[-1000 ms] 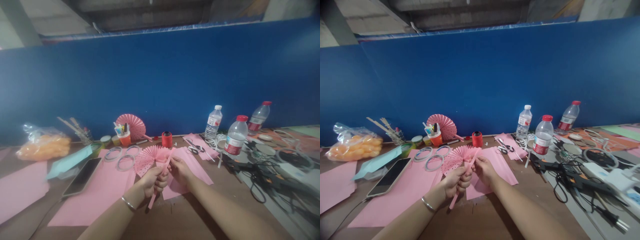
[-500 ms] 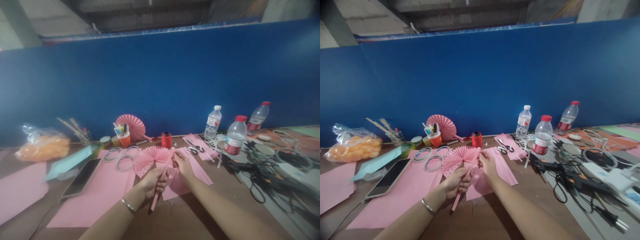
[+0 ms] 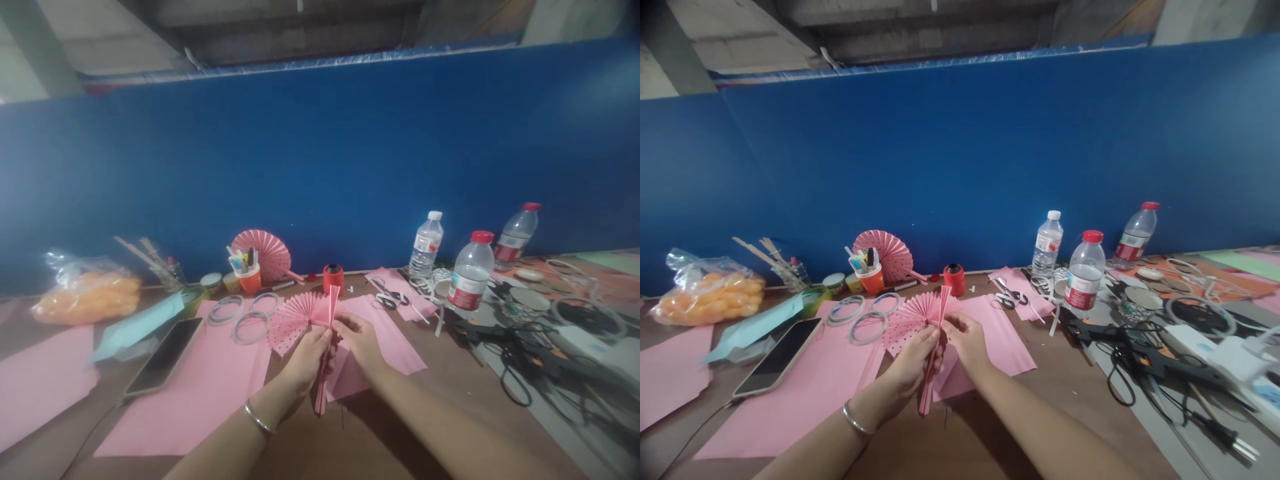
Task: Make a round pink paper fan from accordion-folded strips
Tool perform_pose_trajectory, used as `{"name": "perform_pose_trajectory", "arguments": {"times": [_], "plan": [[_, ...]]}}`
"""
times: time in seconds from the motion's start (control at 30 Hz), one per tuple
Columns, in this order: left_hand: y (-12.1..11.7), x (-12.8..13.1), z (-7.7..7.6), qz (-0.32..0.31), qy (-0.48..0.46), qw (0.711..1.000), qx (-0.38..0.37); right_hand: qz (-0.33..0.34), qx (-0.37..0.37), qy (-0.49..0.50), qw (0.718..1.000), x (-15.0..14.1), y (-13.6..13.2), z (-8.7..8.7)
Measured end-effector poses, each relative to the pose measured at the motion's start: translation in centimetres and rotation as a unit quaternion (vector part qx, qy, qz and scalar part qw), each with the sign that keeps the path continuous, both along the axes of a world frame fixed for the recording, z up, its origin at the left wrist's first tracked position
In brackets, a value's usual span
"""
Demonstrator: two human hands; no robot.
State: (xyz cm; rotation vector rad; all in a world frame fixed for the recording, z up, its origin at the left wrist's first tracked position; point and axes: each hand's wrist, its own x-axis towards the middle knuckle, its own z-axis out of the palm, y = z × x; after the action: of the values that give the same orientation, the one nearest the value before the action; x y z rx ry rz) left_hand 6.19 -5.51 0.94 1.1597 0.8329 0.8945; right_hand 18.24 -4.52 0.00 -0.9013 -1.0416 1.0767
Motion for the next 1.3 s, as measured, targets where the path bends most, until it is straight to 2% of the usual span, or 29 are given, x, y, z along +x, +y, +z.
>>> {"name": "perform_pose_trajectory", "arguments": {"times": [0.1, 0.2, 0.43, 0.6, 0.8, 1.0, 1.17, 1.3], "plan": [[0.2, 0.0, 0.0, 0.017, 0.054, 0.998, 0.028, 0.012, -0.007, 0.030, 0.999, 0.0, -0.1, 0.4], [0.2, 0.0, 0.4, 0.042, 0.102, 0.992, 0.063, -0.003, -0.030, 0.029, 0.999, 0.1, -0.3, 0.7], [-0.1, -0.1, 0.6, 0.062, 0.143, 0.981, 0.117, -0.025, -0.047, 0.027, 0.998, -0.1, -0.4, 0.6], [0.1, -0.1, 1.0, 0.101, 0.146, 0.969, 0.169, 0.027, -0.026, 0.082, 0.996, 0.0, -0.1, 0.4], [0.2, -0.2, 1.3, 0.071, 0.068, 0.989, 0.111, 0.086, -0.038, 0.137, 0.986, 0.0, 0.3, 0.3], [0.3, -0.2, 1.1, 0.056, 0.047, 0.996, 0.044, 0.113, -0.062, 0.179, 0.975, -0.2, 0.0, 0.3], [0.1, -0.1, 1.2, 0.061, 0.047, 0.996, 0.043, 0.134, -0.066, 0.173, 0.974, -0.2, 0.0, 0.6], [0.1, -0.3, 0.9, 0.087, 0.108, 0.986, 0.092, 0.114, -0.054, 0.198, 0.972, -0.3, 0.0, 0.5]]}}
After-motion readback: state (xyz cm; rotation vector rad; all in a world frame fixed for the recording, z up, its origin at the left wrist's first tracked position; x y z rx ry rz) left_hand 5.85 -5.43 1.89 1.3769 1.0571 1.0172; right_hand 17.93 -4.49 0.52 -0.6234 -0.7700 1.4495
